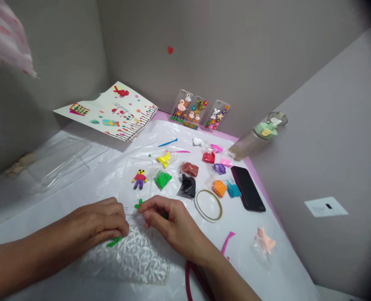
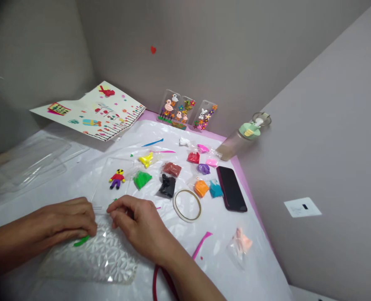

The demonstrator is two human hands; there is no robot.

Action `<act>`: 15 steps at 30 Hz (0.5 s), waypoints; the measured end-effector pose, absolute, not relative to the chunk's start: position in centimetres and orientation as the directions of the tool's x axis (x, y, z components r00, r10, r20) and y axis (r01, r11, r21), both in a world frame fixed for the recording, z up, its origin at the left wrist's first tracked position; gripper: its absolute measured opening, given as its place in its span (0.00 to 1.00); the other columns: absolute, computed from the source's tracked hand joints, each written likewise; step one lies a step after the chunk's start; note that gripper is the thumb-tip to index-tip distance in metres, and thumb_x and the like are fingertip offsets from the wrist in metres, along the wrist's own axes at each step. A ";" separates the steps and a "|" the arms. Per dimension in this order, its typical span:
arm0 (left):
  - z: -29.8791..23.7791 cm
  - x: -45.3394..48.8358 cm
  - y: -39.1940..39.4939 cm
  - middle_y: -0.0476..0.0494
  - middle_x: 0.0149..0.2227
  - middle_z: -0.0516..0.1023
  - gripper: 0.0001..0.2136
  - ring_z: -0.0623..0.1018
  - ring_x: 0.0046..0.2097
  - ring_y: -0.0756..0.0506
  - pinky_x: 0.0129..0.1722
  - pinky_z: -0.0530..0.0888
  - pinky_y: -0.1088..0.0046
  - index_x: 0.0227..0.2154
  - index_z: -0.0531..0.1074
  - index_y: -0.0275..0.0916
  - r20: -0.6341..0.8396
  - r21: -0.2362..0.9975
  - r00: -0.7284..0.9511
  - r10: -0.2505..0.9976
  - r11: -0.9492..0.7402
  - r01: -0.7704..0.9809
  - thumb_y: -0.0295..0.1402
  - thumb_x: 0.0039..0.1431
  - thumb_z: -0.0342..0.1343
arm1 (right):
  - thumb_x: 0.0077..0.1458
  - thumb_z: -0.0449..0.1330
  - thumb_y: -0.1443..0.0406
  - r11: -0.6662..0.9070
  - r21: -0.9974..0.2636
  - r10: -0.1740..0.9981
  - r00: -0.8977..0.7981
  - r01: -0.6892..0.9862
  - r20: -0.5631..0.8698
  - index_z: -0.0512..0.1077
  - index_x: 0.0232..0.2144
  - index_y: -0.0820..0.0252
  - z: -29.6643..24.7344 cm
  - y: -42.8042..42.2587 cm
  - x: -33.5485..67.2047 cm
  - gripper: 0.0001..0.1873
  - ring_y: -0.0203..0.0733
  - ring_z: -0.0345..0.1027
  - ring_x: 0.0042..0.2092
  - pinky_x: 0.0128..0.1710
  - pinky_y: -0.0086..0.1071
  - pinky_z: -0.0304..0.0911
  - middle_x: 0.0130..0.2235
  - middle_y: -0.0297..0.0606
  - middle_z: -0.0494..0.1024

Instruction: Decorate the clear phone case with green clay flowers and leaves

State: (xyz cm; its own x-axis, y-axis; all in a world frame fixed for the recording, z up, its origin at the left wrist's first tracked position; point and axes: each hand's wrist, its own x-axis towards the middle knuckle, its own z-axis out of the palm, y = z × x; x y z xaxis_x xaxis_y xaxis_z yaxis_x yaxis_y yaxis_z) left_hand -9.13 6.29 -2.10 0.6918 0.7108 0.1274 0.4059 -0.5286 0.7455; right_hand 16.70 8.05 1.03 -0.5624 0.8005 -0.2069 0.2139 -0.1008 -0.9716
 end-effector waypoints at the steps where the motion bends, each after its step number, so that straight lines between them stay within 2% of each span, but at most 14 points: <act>1: -2.2 -9.1 6.3 0.54 0.37 0.84 0.11 0.82 0.40 0.51 0.42 0.73 0.86 0.39 0.81 0.49 0.134 0.737 0.694 0.708 -0.539 0.408 0.29 0.76 0.56 | 0.66 0.60 0.68 -0.100 -0.972 0.800 -0.564 0.212 -0.206 0.79 0.43 0.62 1.0 8.0 16.7 0.07 0.34 0.71 0.36 0.40 0.27 0.63 0.33 0.31 0.78; 9: -2.9 -9.2 5.9 0.53 0.36 0.82 0.12 0.81 0.39 0.50 0.39 0.73 0.84 0.38 0.80 0.49 0.157 0.674 0.703 0.694 -0.595 0.437 0.25 0.73 0.56 | 0.67 0.61 0.68 -0.095 -0.971 0.793 -0.573 0.220 -0.208 0.80 0.43 0.61 0.9 8.0 16.8 0.07 0.34 0.69 0.35 0.40 0.28 0.62 0.33 0.31 0.77; 12: -2.9 -9.3 5.8 0.53 0.37 0.83 0.16 0.82 0.38 0.51 0.38 0.74 0.84 0.43 0.83 0.52 0.136 0.651 0.701 0.700 -0.597 0.470 0.22 0.71 0.54 | 0.69 0.61 0.64 -0.096 -0.966 0.781 -0.583 0.240 -0.222 0.80 0.44 0.61 1.2 7.9 16.9 0.08 0.35 0.68 0.36 0.40 0.29 0.61 0.34 0.31 0.77; 15: -2.7 -9.4 5.7 0.53 0.40 0.85 0.19 0.85 0.42 0.50 0.42 0.77 0.84 0.49 0.83 0.56 0.103 0.656 0.699 0.707 -0.577 0.487 0.24 0.72 0.53 | 0.72 0.61 0.58 -0.102 -0.966 0.730 -0.641 0.238 -0.235 0.78 0.51 0.59 1.5 7.9 17.2 0.14 0.36 0.69 0.39 0.44 0.30 0.62 0.37 0.34 0.78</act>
State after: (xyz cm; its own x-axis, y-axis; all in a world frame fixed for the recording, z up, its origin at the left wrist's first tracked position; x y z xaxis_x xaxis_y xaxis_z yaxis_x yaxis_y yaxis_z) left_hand -9.41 5.73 -2.68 0.6993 0.7074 0.1029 0.4869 -0.5767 0.6560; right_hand 17.17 7.88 1.54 -0.6413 0.7305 -0.2350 0.2381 -0.1017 -0.9659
